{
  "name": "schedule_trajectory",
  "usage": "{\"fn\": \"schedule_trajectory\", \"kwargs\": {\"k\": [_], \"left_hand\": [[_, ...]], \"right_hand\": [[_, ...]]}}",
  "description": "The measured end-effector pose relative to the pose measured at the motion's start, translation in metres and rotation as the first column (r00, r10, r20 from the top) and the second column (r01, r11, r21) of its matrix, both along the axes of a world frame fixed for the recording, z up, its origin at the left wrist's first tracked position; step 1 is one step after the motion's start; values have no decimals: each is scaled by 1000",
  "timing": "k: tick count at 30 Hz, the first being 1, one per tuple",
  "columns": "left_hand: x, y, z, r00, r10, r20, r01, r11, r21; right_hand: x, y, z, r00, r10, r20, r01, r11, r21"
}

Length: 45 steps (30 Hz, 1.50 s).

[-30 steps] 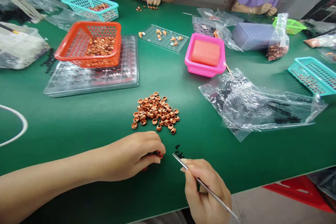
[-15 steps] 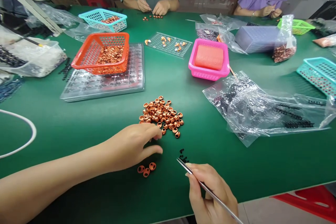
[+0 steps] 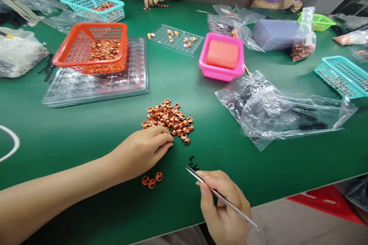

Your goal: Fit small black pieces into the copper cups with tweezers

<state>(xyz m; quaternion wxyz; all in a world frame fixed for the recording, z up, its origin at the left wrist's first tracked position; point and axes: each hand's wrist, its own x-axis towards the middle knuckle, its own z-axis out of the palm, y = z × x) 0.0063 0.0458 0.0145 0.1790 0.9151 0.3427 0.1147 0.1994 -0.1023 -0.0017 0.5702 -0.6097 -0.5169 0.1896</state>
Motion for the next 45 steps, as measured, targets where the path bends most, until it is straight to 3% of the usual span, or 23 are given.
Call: {"fn": "schedule_trajectory", "kwargs": {"k": [4, 7, 11, 17, 26, 31, 36, 45], "left_hand": [[-1, -2, -4, 999, -24, 41, 23, 999, 23], [1, -7, -6, 992, -83, 93, 85, 996, -13], [7, -16, -6, 971, -192, 145, 197, 980, -21], [8, -17, -10, 952, -242, 186, 248, 969, -10], [9, -15, -10, 965, -227, 131, 245, 958, -146], [8, -12, -9, 963, -180, 200, 217, 958, -186], [9, -11, -12, 943, -164, 289, 218, 962, -163], [6, -14, -10, 927, -228, 298, 280, 949, -142]], "right_hand": [[12, -2, -1, 999, -33, -24, 32, 999, -17], [22, 1, 3, 994, -92, 51, 99, 985, -142], [27, 14, 8, 989, -33, 141, 72, 958, -279], [18, 27, 6, 983, -54, 176, 92, 971, -218], [25, 21, -4, 986, 25, 164, 10, 978, -210], [27, 19, -7, 978, 62, 197, -20, 978, -207], [26, 21, -5, 970, 85, 229, -43, 983, -181], [23, 20, -3, 971, 92, 221, -60, 987, -150]]}}
